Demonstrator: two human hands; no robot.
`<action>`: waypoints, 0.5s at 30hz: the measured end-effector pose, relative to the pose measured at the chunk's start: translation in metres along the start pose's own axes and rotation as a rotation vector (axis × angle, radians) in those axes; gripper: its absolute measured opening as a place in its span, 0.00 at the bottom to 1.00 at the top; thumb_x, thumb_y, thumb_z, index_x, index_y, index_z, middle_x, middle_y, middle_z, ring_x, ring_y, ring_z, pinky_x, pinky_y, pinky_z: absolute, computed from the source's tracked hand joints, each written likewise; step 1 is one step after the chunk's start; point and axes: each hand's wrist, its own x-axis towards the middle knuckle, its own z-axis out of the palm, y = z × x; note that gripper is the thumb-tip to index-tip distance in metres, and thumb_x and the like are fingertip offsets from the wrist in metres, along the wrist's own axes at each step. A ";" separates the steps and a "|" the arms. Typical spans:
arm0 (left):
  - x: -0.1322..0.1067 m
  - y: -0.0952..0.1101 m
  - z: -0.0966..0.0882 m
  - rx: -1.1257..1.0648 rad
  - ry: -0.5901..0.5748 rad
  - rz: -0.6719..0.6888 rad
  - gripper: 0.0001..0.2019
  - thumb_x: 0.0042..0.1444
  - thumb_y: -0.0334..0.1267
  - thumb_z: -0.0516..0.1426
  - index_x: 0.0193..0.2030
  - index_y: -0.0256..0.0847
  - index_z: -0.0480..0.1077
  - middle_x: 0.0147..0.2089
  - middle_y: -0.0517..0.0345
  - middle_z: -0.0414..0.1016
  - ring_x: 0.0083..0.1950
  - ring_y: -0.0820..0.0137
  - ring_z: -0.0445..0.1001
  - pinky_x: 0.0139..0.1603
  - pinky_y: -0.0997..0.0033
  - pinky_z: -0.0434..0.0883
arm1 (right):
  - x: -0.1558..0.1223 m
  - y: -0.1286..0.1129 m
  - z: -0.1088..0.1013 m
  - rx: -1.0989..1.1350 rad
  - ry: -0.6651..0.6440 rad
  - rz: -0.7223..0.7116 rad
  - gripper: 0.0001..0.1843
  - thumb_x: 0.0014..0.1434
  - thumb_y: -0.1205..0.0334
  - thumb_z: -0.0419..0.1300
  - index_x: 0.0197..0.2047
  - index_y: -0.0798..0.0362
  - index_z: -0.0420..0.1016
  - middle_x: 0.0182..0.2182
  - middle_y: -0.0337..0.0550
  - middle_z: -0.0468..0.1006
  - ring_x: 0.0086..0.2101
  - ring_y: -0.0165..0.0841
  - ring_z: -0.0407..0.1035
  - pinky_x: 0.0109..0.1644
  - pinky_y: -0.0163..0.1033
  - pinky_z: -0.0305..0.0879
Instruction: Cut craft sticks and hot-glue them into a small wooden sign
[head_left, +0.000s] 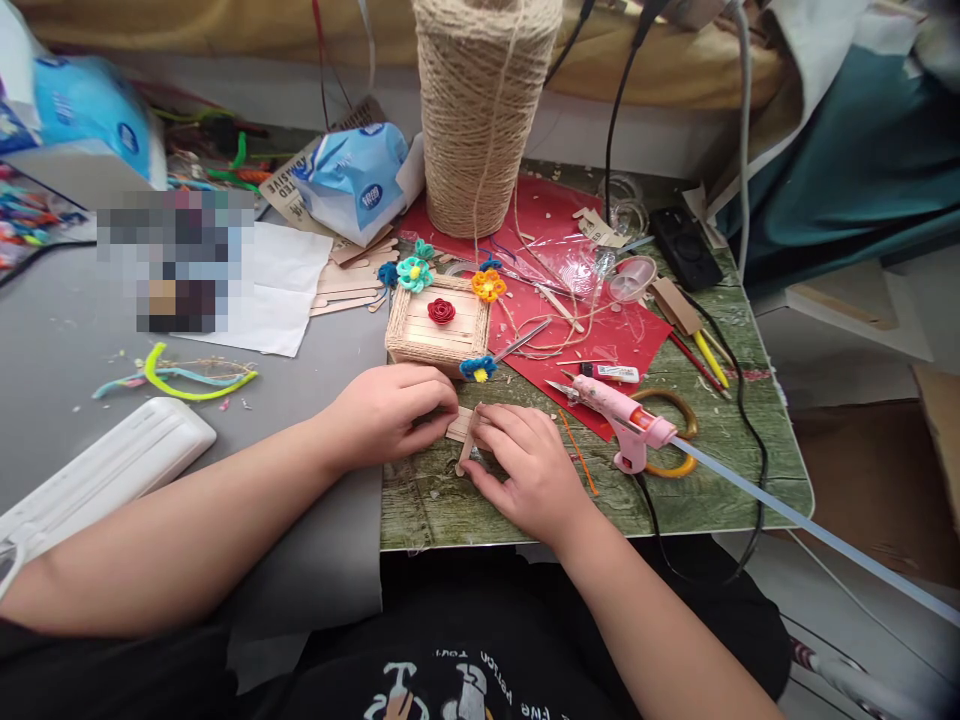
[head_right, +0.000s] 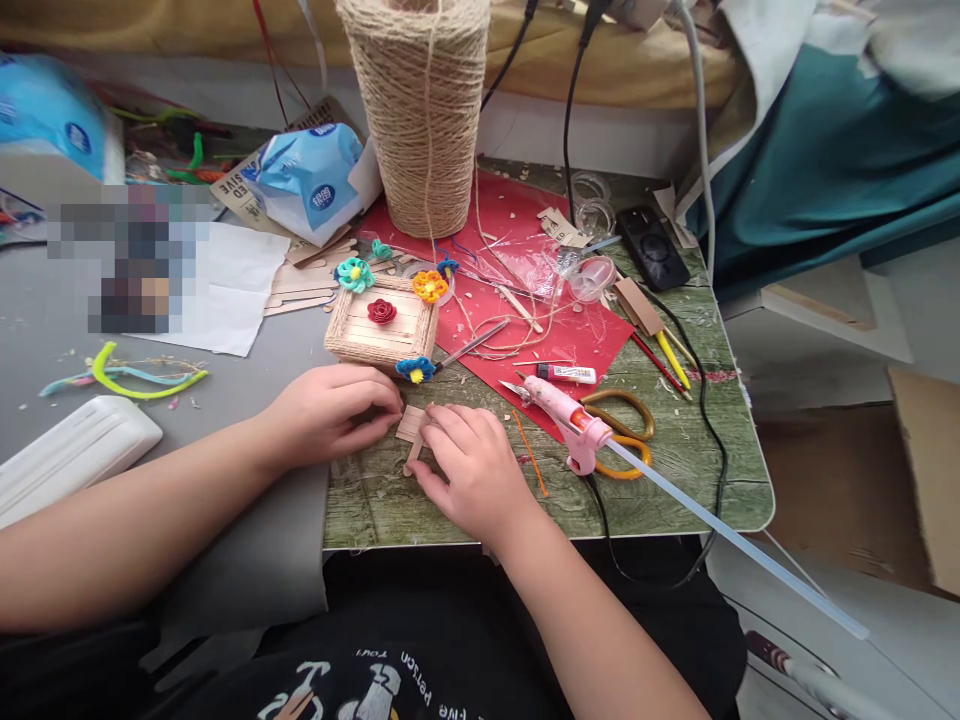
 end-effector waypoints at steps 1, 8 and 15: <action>0.000 0.000 0.000 0.007 -0.003 0.004 0.02 0.67 0.34 0.58 0.45 0.42 0.72 0.42 0.55 0.80 0.42 0.69 0.78 0.45 0.71 0.75 | -0.001 0.000 0.000 0.007 0.023 -0.007 0.18 0.68 0.59 0.65 0.59 0.53 0.74 0.59 0.55 0.80 0.58 0.49 0.72 0.61 0.57 0.68; 0.000 -0.002 -0.001 0.088 -0.022 0.090 0.03 0.68 0.35 0.58 0.46 0.42 0.73 0.43 0.54 0.82 0.42 0.68 0.79 0.46 0.69 0.75 | -0.004 0.000 -0.002 0.027 0.140 0.058 0.14 0.66 0.67 0.63 0.55 0.50 0.78 0.51 0.52 0.82 0.51 0.47 0.75 0.56 0.56 0.72; 0.003 0.001 -0.004 0.087 -0.161 0.309 0.05 0.68 0.37 0.60 0.48 0.42 0.77 0.48 0.52 0.84 0.47 0.65 0.79 0.51 0.65 0.77 | -0.003 0.002 -0.001 0.039 0.060 -0.047 0.18 0.66 0.69 0.63 0.58 0.50 0.78 0.55 0.48 0.82 0.56 0.46 0.73 0.62 0.55 0.70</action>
